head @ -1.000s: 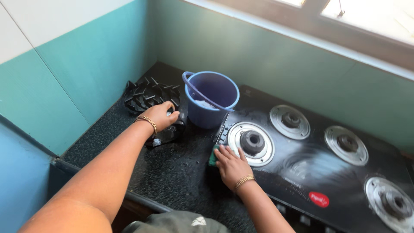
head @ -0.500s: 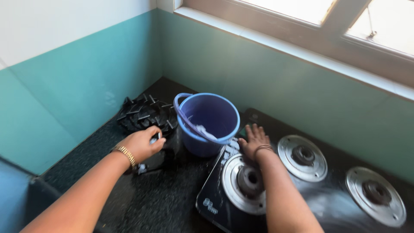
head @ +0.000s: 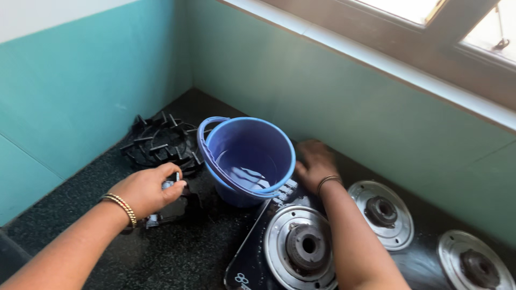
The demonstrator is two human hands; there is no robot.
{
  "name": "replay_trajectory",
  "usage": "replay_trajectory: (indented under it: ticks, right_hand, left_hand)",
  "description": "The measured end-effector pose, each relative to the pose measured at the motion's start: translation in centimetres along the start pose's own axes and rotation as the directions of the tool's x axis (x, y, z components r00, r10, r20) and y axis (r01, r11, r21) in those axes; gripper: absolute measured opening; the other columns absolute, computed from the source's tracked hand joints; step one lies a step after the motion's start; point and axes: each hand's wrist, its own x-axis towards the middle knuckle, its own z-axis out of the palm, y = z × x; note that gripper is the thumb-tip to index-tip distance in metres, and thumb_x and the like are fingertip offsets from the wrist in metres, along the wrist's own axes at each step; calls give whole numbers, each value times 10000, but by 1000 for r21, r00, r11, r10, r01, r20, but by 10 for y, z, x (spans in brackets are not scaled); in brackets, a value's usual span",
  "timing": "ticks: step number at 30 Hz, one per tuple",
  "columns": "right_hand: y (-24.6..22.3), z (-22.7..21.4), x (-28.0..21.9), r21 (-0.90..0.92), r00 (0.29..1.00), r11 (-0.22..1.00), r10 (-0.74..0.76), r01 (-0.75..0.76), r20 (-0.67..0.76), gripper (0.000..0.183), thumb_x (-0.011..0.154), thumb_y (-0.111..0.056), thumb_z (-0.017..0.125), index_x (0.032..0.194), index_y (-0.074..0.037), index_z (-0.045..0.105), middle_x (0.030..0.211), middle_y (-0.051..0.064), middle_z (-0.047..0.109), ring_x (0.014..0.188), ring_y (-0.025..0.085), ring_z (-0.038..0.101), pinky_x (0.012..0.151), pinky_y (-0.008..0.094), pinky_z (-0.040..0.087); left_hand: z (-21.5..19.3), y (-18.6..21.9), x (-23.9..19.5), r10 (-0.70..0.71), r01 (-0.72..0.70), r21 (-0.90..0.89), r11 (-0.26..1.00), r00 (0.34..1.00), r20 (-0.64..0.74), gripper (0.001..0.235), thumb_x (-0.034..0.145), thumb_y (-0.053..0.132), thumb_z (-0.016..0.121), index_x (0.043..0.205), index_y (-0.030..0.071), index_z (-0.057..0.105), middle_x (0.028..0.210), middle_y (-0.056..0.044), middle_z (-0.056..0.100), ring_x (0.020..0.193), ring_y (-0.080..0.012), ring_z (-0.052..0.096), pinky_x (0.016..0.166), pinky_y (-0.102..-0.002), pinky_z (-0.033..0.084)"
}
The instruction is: The person scrubs metal stove grates and burner caps with a green sponge, repeatedly dipping the sponge into a blue bucket of water. The person wipes the stovetop surface and continues scrubbing the removed parts on the countertop.
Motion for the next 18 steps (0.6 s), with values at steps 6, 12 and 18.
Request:
replay_trajectory:
  ticks: [6,12,18]
  right_hand:
    - [19,7,-10,14,998,1000,-19,20,-63,671,925,-484,553,1518,-186,455,1637,134,316,1538,352,214,1222,477,178]
    - [46,2,-117,271,984,950,-171,152,46,485,1016,-365,483,1465,-189,538,1636,101,364,1551,317,236,1232,438,225]
    - [39,1,-265,120,994,992,-20,33,-110,607,949,-432,542,1472,-131,473,1598,126,382,1511,324,271,1196,428,259]
  left_hand:
    - [-5,0,-3,-32,32,17,999,999,-13,425,878,525,567,1204,261,631,974,-123,782,942,-310,754,858,-444,579]
    - [2,-1,-5,18,-18,-3,1000,999,-50,424,883,517,580,1202,247,651,1008,-142,778,981,-325,742,882,-450,574]
    - [5,-9,-10,18,-19,-20,1000,998,-59,433,884,516,580,1214,242,644,1026,-140,778,992,-325,747,887,-445,570]
